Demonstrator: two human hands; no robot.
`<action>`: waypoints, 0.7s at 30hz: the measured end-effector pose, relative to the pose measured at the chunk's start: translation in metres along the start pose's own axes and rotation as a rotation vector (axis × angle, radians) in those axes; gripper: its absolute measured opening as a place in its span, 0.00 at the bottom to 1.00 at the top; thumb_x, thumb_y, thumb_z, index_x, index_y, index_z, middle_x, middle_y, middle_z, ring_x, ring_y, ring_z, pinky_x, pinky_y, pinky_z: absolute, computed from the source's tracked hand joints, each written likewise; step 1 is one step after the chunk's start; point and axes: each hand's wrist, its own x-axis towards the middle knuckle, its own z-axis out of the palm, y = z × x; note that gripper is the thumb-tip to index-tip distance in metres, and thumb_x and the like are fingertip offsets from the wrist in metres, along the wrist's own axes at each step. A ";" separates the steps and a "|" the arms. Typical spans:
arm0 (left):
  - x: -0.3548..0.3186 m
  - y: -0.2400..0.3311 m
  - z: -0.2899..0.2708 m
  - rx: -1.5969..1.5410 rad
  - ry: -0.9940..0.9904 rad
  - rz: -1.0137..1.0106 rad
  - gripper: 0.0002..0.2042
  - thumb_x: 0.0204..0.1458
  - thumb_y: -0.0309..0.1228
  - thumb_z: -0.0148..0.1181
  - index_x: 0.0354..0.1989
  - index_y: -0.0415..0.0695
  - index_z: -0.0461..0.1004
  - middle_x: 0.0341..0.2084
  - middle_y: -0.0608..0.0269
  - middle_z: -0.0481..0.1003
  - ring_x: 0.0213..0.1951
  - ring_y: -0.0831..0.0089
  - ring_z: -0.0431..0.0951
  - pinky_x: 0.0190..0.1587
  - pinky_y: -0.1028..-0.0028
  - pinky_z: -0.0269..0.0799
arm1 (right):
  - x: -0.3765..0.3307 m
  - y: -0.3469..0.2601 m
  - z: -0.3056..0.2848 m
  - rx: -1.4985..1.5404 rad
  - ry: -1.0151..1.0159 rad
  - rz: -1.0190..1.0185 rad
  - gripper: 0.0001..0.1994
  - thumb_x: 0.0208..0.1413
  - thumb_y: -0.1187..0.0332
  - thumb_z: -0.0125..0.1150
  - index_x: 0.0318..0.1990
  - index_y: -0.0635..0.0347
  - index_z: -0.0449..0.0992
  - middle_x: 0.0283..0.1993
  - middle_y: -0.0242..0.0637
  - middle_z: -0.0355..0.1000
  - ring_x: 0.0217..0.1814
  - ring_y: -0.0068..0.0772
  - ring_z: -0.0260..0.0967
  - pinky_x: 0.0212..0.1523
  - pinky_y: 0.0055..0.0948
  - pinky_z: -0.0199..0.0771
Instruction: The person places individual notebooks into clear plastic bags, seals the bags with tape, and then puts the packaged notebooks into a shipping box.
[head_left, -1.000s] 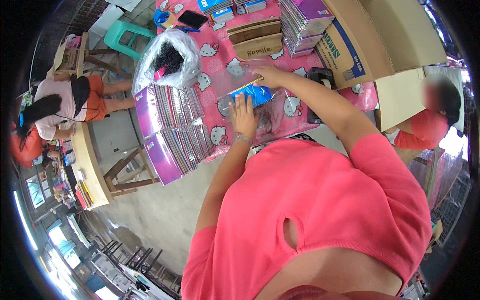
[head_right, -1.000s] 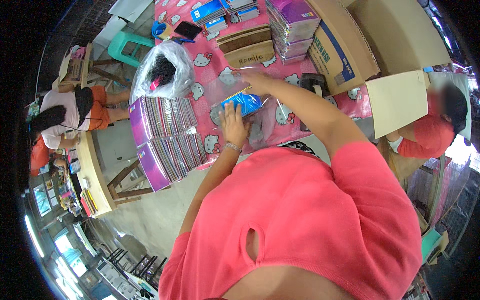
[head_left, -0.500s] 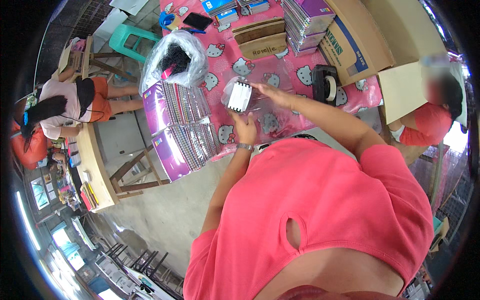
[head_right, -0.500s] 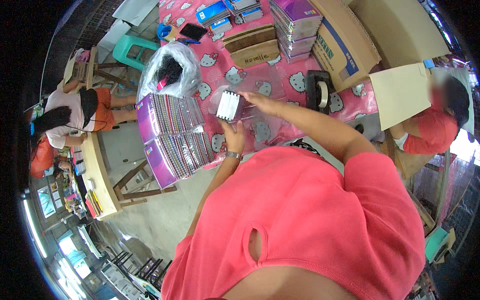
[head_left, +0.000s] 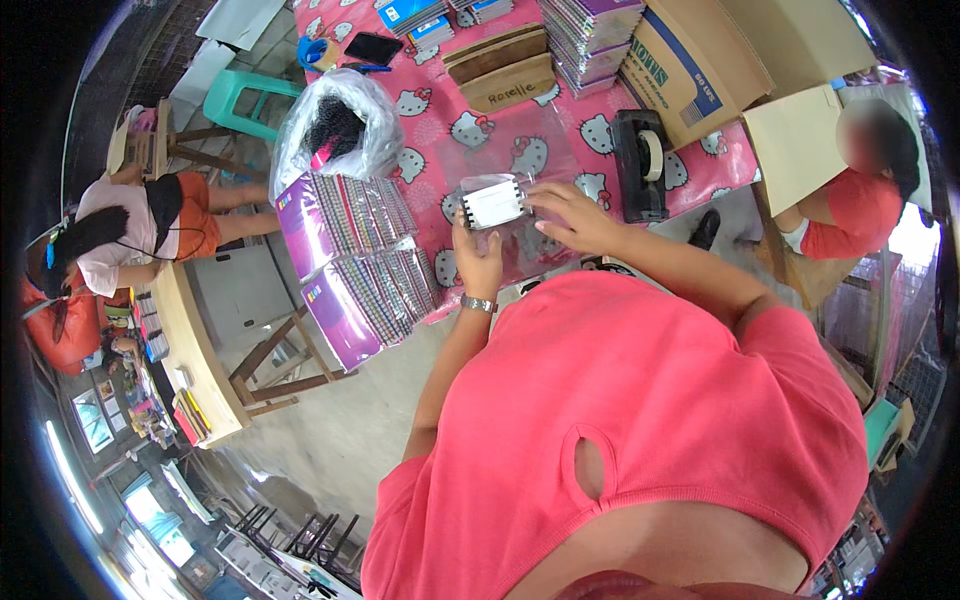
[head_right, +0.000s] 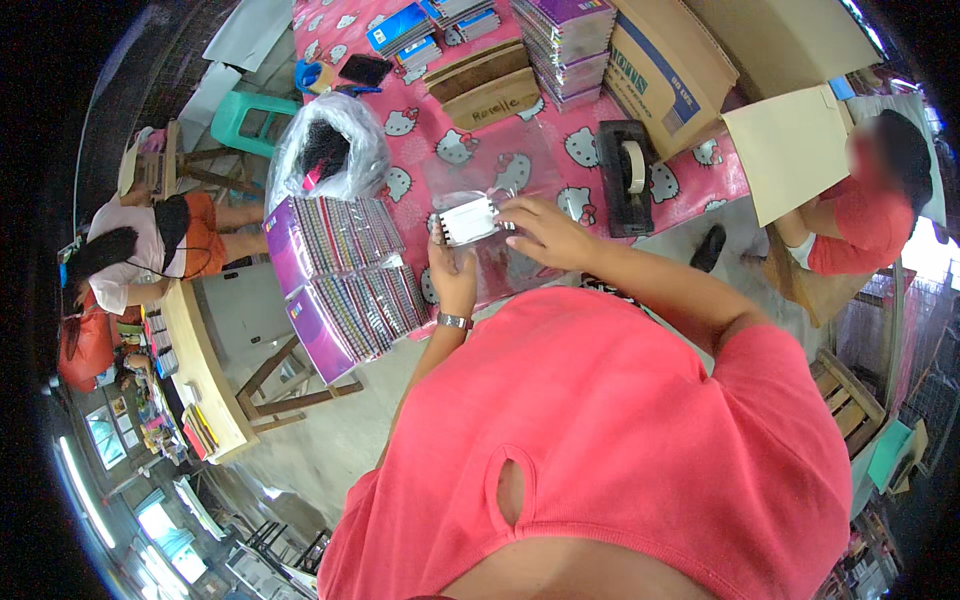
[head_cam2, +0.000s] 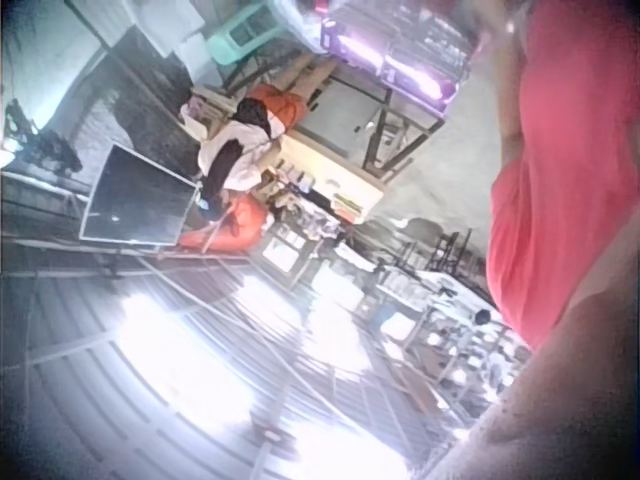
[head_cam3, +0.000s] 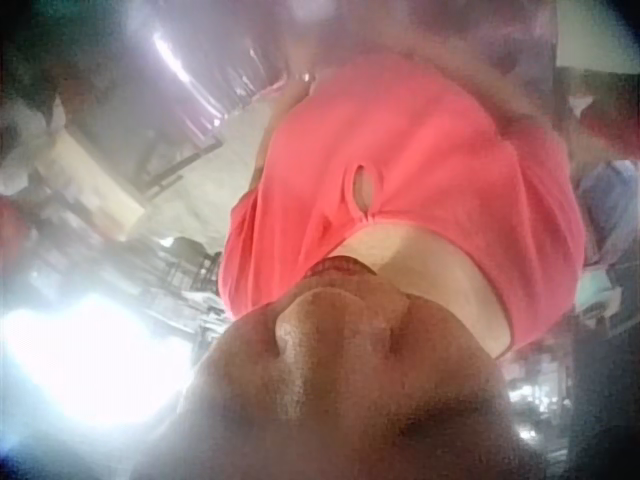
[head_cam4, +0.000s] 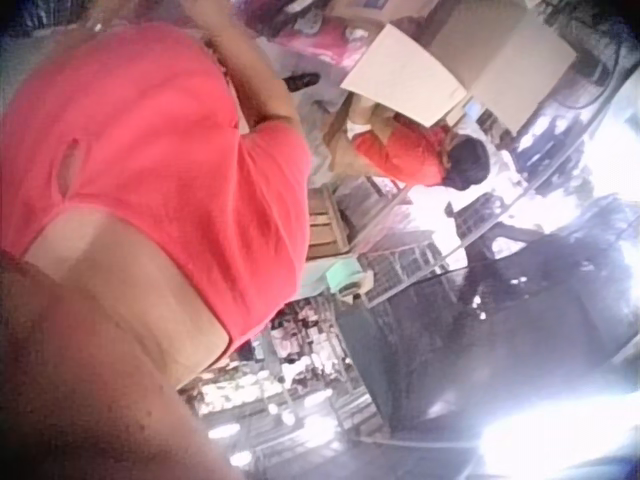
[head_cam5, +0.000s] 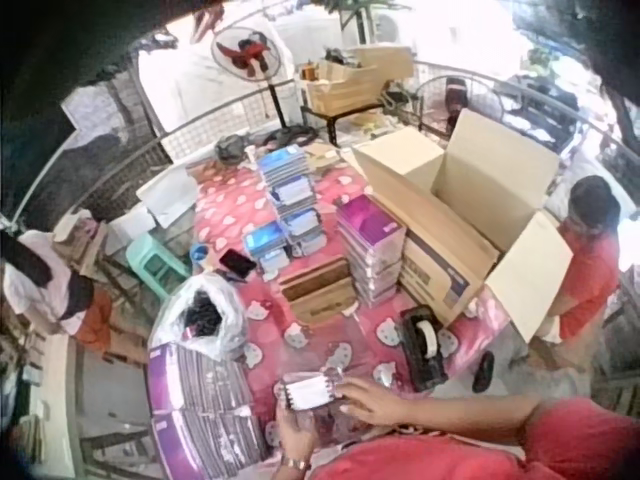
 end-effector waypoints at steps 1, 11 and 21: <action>-0.002 0.004 -0.001 0.080 0.003 0.021 0.32 0.42 0.19 0.57 0.60 0.35 0.57 0.56 0.46 0.61 0.60 0.54 0.61 0.61 0.64 0.57 | 0.006 0.001 -0.003 -0.079 -0.077 -0.077 0.20 0.54 0.61 0.54 0.53 0.59 0.67 0.58 0.45 0.61 0.63 0.46 0.55 0.61 0.42 0.54; 0.008 0.045 -0.014 0.655 -0.167 0.209 0.30 0.35 0.22 0.62 0.54 0.44 0.68 0.58 0.48 0.57 0.59 0.50 0.59 0.61 0.58 0.56 | 0.043 -0.017 0.007 -0.395 -0.276 -0.275 0.20 0.47 0.60 0.58 0.49 0.49 0.73 0.63 0.42 0.57 0.66 0.45 0.52 0.61 0.53 0.46; 0.011 0.053 -0.010 0.906 -0.339 0.430 0.31 0.40 0.26 0.56 0.57 0.34 0.61 0.56 0.51 0.62 0.60 0.52 0.58 0.63 0.55 0.51 | -0.046 0.011 -0.046 -0.260 0.558 0.281 0.18 0.47 0.63 0.60 0.47 0.55 0.73 0.49 0.46 0.68 0.53 0.47 0.65 0.50 0.39 0.66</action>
